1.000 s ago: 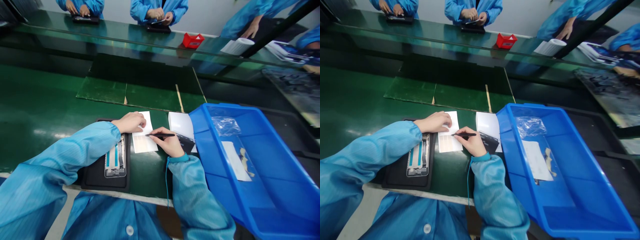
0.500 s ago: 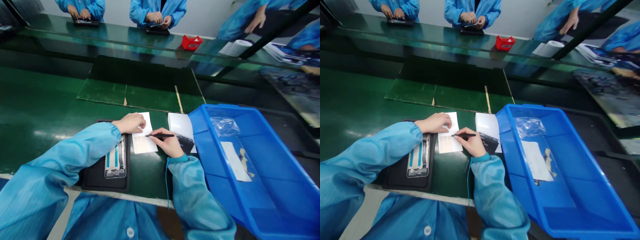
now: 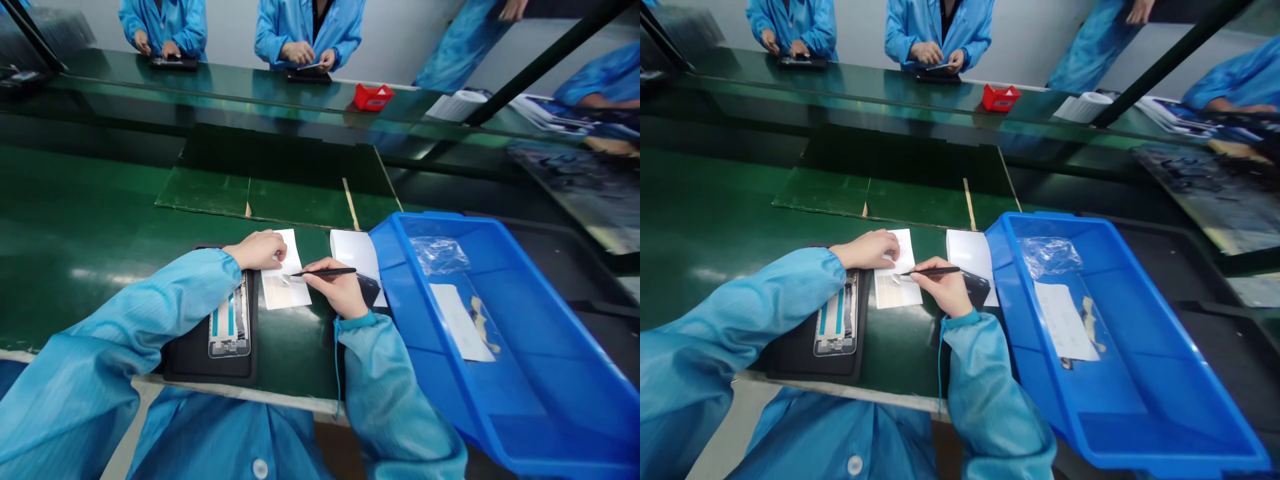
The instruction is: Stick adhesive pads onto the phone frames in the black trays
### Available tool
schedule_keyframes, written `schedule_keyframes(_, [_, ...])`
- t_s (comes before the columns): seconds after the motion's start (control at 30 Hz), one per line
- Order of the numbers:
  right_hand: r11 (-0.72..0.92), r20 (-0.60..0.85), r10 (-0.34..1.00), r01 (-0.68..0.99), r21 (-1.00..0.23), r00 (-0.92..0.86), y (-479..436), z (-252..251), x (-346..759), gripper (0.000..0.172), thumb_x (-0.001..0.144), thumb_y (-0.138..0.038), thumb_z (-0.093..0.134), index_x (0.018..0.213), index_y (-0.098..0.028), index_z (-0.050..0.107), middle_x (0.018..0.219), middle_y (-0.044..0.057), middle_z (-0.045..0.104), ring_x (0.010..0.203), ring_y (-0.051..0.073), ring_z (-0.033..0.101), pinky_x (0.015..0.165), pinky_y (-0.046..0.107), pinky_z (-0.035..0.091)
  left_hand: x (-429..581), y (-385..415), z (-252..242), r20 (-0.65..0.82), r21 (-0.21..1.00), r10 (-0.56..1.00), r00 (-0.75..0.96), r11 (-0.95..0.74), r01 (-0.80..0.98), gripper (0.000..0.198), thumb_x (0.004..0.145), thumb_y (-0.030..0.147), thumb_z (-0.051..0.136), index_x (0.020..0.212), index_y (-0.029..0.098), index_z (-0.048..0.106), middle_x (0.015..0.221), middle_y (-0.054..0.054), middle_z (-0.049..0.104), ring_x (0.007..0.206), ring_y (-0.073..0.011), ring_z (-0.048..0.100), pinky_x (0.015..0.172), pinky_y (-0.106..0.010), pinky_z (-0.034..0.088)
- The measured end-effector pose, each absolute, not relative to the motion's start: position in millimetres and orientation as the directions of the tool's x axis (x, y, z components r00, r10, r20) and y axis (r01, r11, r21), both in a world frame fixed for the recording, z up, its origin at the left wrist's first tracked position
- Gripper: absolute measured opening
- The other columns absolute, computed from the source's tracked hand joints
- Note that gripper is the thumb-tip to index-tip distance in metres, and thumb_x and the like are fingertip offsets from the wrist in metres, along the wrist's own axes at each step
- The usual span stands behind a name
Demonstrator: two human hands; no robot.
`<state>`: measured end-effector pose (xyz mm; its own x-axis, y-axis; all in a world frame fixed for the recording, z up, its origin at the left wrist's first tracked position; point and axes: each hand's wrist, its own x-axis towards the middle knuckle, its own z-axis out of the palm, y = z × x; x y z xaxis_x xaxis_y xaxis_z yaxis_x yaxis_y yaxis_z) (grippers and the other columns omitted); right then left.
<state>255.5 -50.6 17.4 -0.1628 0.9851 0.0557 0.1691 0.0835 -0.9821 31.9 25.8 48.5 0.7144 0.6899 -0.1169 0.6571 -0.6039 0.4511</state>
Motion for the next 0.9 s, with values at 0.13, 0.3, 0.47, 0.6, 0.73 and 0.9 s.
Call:
schedule_keyframes(0.13, [0.094, 0.079, 0.988, 0.114, -0.989, -0.132, -53, 23, 256, 0.029, 0.071, -0.042, 0.085, 0.081, -0.021, 0.068, 0.084, 0.005, 0.075, 0.078, 0.021, 0.071, 0.076, 0.037, 0.057, 25, 19, 67, -0.046, 0.657, 0.715, 0.698, -0.505, 0.560, 0.019, 0.086, 0.025, 0.062, 0.098, 0.019, 0.075, 0.105, -0.005, 0.070, 0.095, -0.0183, 0.063, 0.084, -0.027, 0.045])
schedule_keyframes(0.3, [0.100, 0.082, 0.982, 0.103, -0.990, -0.169, -53, 25, 251, 0.028, 0.071, -0.042, 0.085, 0.081, -0.021, 0.068, 0.083, 0.005, 0.074, 0.078, 0.022, 0.070, 0.075, 0.037, 0.057, 20, 5, 79, -0.133, 0.757, 0.664, 0.736, -0.411, 0.507, 0.025, 0.079, 0.039, 0.073, 0.095, 0.020, 0.077, 0.099, -0.003, 0.070, 0.090, -0.0178, 0.063, 0.078, -0.025, 0.046])
schedule_keyframes(0.47, [0.106, 0.086, 0.979, 0.101, -0.989, -0.184, -56, 24, 247, 0.030, 0.070, -0.044, 0.086, 0.081, -0.022, 0.068, 0.083, 0.005, 0.074, 0.079, 0.023, 0.070, 0.077, 0.039, 0.057, 23, 1, 74, -0.164, 0.729, 0.639, 0.752, -0.435, 0.529, 0.014, 0.078, 0.030, 0.071, 0.085, 0.019, 0.077, 0.095, -0.003, 0.070, 0.086, -0.0168, 0.062, 0.077, -0.025, 0.045])
schedule_keyframes(0.6, [0.109, 0.089, 0.977, 0.097, -0.989, -0.193, -56, 23, 245, 0.031, 0.071, -0.045, 0.085, 0.083, -0.022, 0.069, 0.086, 0.005, 0.074, 0.081, 0.023, 0.070, 0.078, 0.039, 0.056, 22, 4, 70, -0.125, 0.723, 0.634, 0.763, -0.469, 0.508, 0.009, 0.078, 0.024, 0.070, 0.079, 0.018, 0.076, 0.091, -0.002, 0.069, 0.084, -0.0155, 0.062, 0.077, -0.025, 0.044])
schedule_keyframes(0.73, [0.119, 0.095, 0.976, 0.116, -0.986, -0.194, -56, 22, 245, 0.028, 0.072, -0.042, 0.084, 0.084, -0.022, 0.069, 0.087, 0.006, 0.074, 0.082, 0.023, 0.070, 0.079, 0.039, 0.056, 19, 4, 71, -0.091, 0.729, 0.650, 0.754, -0.472, 0.495, 0.011, 0.079, 0.025, 0.068, 0.080, 0.018, 0.076, 0.091, -0.003, 0.070, 0.086, -0.0159, 0.062, 0.082, -0.025, 0.044])
schedule_keyframes(0.9, [0.123, 0.097, 0.977, 0.135, -0.983, -0.188, -57, 24, 245, 0.030, 0.072, -0.044, 0.084, 0.083, -0.021, 0.069, 0.085, 0.005, 0.074, 0.080, 0.023, 0.070, 0.077, 0.038, 0.056, 20, 0, 73, -0.082, 0.759, 0.696, 0.714, -0.420, 0.497, 0.012, 0.078, 0.026, 0.068, 0.080, 0.017, 0.076, 0.091, -0.004, 0.070, 0.084, -0.0159, 0.064, 0.082, -0.025, 0.046])
